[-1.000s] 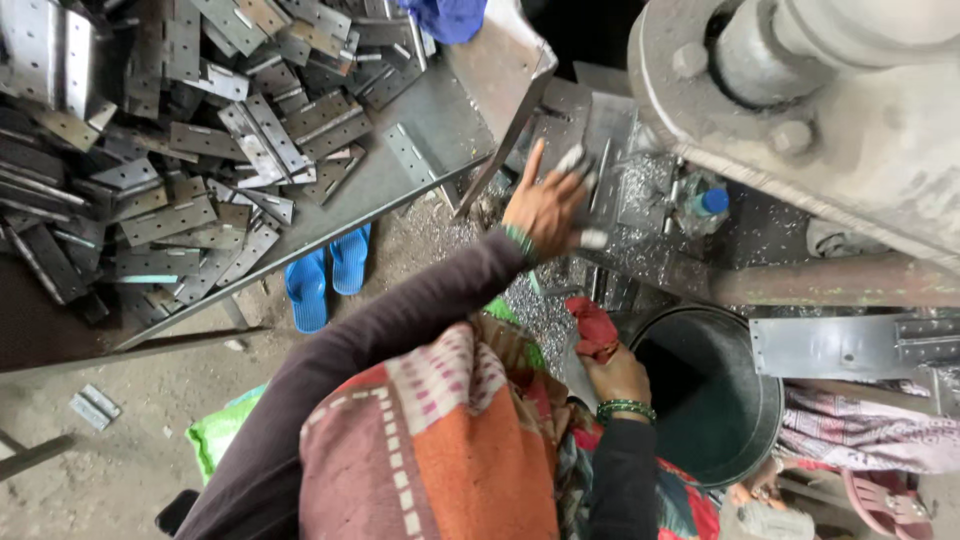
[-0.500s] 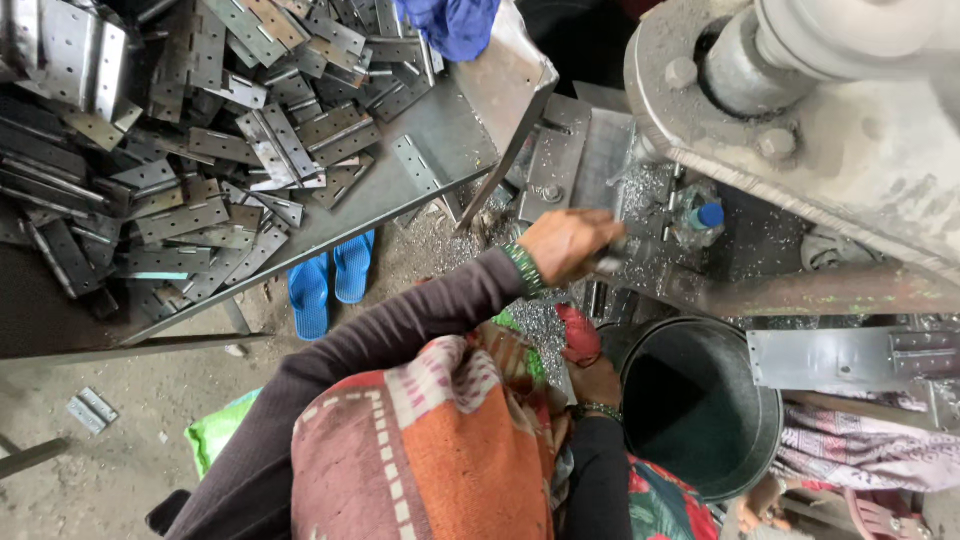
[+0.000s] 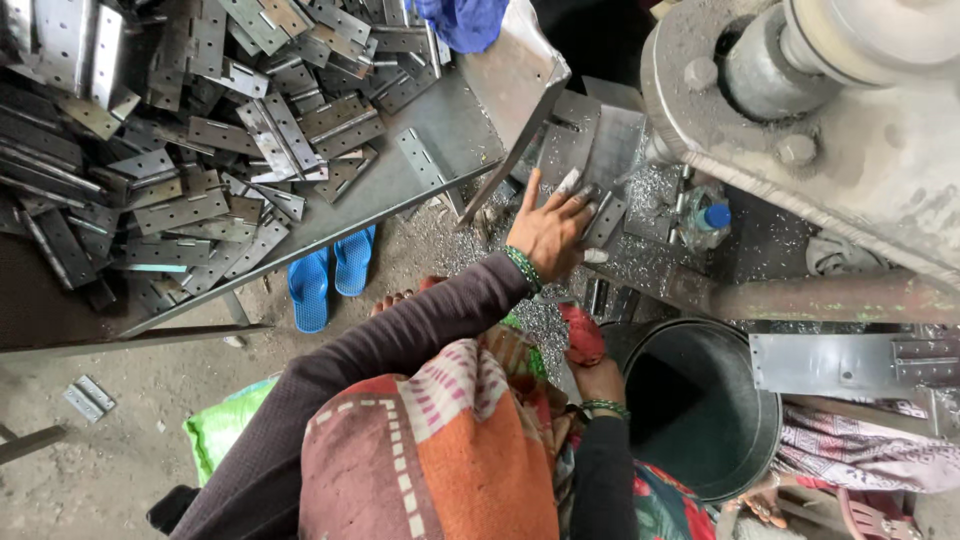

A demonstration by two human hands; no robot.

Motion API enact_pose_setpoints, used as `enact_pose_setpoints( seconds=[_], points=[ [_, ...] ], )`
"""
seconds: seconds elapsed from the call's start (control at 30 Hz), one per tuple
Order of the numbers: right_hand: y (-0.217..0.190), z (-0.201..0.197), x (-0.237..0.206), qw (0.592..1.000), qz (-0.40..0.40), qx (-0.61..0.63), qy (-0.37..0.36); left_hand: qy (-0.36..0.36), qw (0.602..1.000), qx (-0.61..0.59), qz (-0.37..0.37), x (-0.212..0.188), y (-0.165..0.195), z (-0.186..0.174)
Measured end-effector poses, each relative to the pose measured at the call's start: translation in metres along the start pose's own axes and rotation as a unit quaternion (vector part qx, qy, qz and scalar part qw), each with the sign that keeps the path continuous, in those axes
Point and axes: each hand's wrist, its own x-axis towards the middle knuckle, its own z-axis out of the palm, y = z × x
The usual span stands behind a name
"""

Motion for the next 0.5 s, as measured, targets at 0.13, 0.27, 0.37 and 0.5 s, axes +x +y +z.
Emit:
enact_pose_setpoints(
  seconds=[0.13,0.27,0.37,0.5],
  points=[
    [-0.009,-0.051,-0.011,0.997,-0.066,-0.034,-0.017,-0.061,0.996,-0.044,-0.044,0.009,-0.002,0.006],
    [-0.029,-0.065,-0.025,0.997,0.0,-0.071,-0.005,-0.015,0.999,0.006,-0.052,0.017,0.007,0.016],
    [-0.041,-0.041,-0.03,0.998,0.052,-0.036,0.008,0.002,0.999,-0.015,-0.051,0.016,0.005,0.023],
    [-0.04,-0.013,-0.026,0.997,0.072,-0.012,0.025,0.022,0.999,-0.03,-0.022,0.005,-0.003,0.028]
  ],
)
